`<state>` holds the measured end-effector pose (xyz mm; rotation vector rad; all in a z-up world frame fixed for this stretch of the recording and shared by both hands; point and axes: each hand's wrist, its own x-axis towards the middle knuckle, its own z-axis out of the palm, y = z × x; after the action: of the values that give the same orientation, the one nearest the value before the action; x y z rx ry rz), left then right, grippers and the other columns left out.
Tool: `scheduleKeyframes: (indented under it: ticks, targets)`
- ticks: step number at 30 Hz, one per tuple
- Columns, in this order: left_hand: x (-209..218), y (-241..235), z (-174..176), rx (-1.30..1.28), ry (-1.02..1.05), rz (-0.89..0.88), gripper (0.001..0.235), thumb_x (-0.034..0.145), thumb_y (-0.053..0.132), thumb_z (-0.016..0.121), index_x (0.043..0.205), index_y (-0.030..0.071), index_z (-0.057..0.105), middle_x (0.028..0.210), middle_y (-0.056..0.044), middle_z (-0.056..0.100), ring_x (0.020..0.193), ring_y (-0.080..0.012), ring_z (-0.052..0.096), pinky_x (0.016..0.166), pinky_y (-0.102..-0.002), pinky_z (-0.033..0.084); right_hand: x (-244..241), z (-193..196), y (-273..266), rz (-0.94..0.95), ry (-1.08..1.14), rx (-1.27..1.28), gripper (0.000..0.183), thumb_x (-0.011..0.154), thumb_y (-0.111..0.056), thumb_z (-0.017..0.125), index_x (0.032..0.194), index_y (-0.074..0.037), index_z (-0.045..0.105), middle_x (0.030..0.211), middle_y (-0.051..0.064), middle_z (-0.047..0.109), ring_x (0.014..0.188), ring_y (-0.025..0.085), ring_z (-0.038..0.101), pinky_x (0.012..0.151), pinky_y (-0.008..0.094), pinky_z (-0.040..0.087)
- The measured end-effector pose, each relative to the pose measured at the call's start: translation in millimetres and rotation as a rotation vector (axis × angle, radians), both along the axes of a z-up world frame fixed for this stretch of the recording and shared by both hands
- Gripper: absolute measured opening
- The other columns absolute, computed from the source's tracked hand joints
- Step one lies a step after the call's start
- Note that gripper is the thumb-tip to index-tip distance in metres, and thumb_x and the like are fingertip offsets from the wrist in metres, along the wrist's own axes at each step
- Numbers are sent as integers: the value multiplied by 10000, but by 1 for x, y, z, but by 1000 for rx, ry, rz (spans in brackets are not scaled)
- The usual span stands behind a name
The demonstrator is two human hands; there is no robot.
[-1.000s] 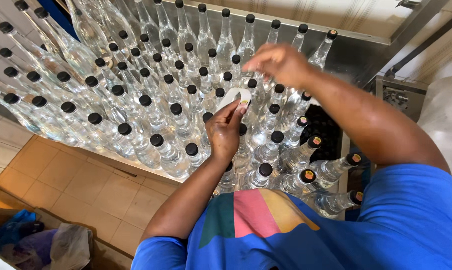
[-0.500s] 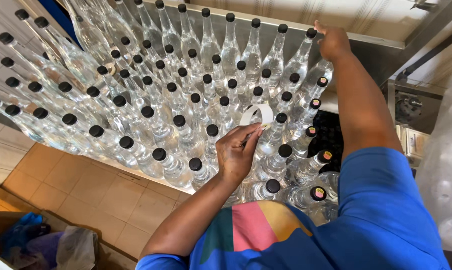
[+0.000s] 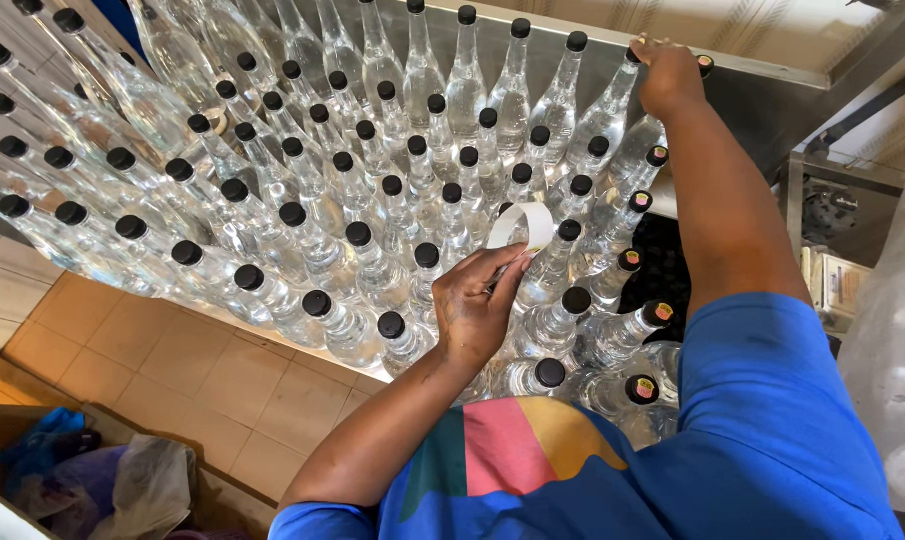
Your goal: The person stands at a stainless steel table and applies small circular stickers to the black caps of numerous clear glass bottles arranged in rows. They peel stickers from a sheet and press them onto the bottle tops one by one, working systematically across the table.
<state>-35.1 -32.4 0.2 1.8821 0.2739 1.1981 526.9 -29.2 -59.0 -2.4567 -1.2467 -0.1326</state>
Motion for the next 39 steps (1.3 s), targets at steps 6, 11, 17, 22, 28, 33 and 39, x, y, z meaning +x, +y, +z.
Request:
scheduleKeyframes:
  ticks: [6,11,17,22,28,33,39]
  targets:
    - [3,3,-10,-5,-39,80,185,1026,169,833,1191,87,837,1143,-101,861,1056,-203,844,926,-324,680,42,-27,31,-257,370,-103,1266,948,389,627,1824,-401,166,1828,14,-107,1660,488,-55,1212,507,174]
    - [4,14,1,-387,-127,27,136,1084,165,754,1148,73,831,931,-92,837,676,-129,732,494,-225,607,-32,5,21,-310,260,206,687,1072,-31,662,1704,-133,411,1513,298,621,1087,400,603,804,525,478]
    - [9,40,31,-838,-266,74,255,993,178,818,1188,19,859,852,-62,825,591,-61,582,442,-207,424,-256,147,8,652,-239,621,188,1151,-45,754,1333,-12,784,1242,216,741,1049,341,731,851,470,616]
    - [11,36,37,-965,-237,14,307,939,279,852,1175,86,885,756,-57,747,576,-69,536,445,-211,347,-359,194,-18,1171,-432,387,577,953,-313,942,1435,-45,772,1341,187,769,1170,334,714,1049,504,616]
    - [-4,34,37,-848,-192,-141,482,916,268,849,1331,28,799,1234,-174,854,989,-233,832,889,-329,702,-370,192,-35,1101,-592,292,281,1140,-219,746,1340,-35,816,1212,181,813,1054,316,765,903,457,704]
    - [-14,36,40,-422,-171,-34,204,1032,81,755,1212,94,852,1181,-113,872,1114,-185,837,1023,-285,660,-382,218,-52,1061,-99,24,403,1171,-294,560,1467,-84,735,1322,182,741,1163,344,630,983,572,524]
    - [-16,65,21,-457,-308,-126,344,1050,-45,741,1372,74,759,1304,-152,828,1140,-232,834,1046,-327,708,-373,235,-32,715,291,244,242,1211,-251,639,1341,-148,815,1167,66,679,558,106,418,440,274,342]
